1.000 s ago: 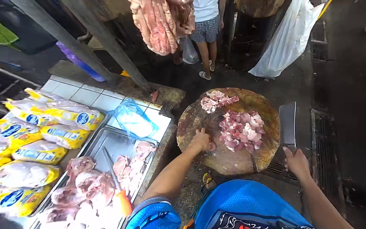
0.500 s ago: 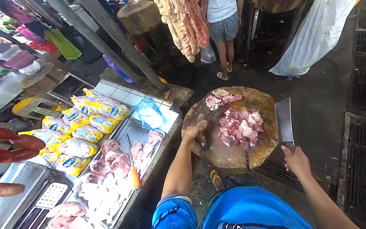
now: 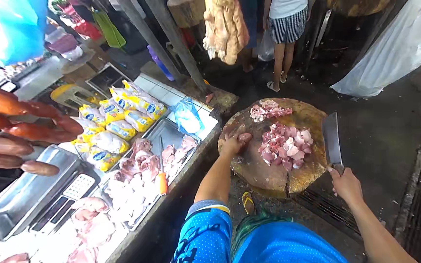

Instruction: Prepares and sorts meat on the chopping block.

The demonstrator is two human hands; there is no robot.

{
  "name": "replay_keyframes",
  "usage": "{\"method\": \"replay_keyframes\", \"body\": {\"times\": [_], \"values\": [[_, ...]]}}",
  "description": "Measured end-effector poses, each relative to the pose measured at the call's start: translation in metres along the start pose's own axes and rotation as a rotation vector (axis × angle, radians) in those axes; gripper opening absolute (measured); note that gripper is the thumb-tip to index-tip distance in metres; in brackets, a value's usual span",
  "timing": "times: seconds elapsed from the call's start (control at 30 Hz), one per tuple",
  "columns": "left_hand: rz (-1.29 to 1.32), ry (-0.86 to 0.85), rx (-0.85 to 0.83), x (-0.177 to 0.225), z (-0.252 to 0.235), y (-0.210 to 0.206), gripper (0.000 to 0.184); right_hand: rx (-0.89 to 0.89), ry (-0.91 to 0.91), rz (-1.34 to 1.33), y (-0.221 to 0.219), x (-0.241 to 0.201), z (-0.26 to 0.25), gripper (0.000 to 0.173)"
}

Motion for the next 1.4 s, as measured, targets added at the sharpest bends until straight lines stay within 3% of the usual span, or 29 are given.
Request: {"method": "replay_keyframes", "body": {"times": [0.1, 0.27, 0.37, 0.43, 0.57, 0.63, 0.7, 0.83, 0.97, 1.03, 1.13, 1.23, 1.4], "values": [[-0.07, 0.061, -0.011, 0.0, -0.002, -0.022, 0.087, -0.01, -0.014, -0.063, 0.002, 0.001, -0.005, 0.059], [0.059, 0.005, 0.051, 0.016, -0.02, -0.016, 0.059, 0.007, -0.03, -0.274, 0.002, 0.01, 0.014, 0.051], [0.026, -0.107, 0.043, 0.029, -0.043, -0.002, 0.052, 0.04, -0.023, -0.335, -0.003, 0.015, 0.062, 0.048], [-0.124, -0.191, -0.079, 0.04, -0.058, 0.004, 0.06, 0.056, -0.029, -0.356, -0.015, 0.017, 0.099, 0.045], [-0.493, -0.357, -0.215, 0.052, -0.061, 0.003, 0.045, 0.018, -0.083, -0.38, -0.061, 0.017, 0.166, 0.039], [-0.53, -0.479, -0.246, 0.043, -0.059, 0.002, 0.044, 0.01, -0.075, -0.394, -0.093, 0.011, 0.195, 0.037], [-0.457, -0.571, -0.263, 0.036, -0.057, 0.009, 0.045, 0.005, -0.079, -0.4, -0.122, 0.001, 0.217, 0.039], [-0.048, -0.698, -0.257, 0.019, -0.021, 0.029, 0.04, -0.051, -0.147, -0.451, -0.162, -0.021, 0.244, 0.038], [-0.016, -0.979, -0.281, -0.031, 0.042, -0.011, 0.034, -0.136, -0.151, -0.491, -0.18, -0.033, 0.252, 0.04], [0.025, -0.896, -0.3, -0.059, 0.055, -0.031, 0.037, -0.202, -0.17, -0.512, -0.181, -0.039, 0.248, 0.042], [0.271, -0.602, -0.261, -0.075, 0.066, -0.029, 0.04, -0.287, -0.2, -0.544, -0.184, -0.046, 0.24, 0.043], [0.332, -0.332, -0.203, -0.061, 0.058, -0.023, 0.032, -0.331, -0.2, -0.568, -0.183, -0.05, 0.229, 0.044], [0.191, -0.235, -0.353, -0.025, 0.053, -0.038, 0.041, -0.365, -0.209, -0.625, -0.182, -0.053, 0.218, 0.045]]}}
Point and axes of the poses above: each hand's wrist, its own z-axis away from the middle knuckle, its own y-axis out of the back of the hand, x = y × z, the point moved 2 cm from there along -z, towards the middle knuckle, and after that the axes turned 1 degree about z, right-handed, at the moved point
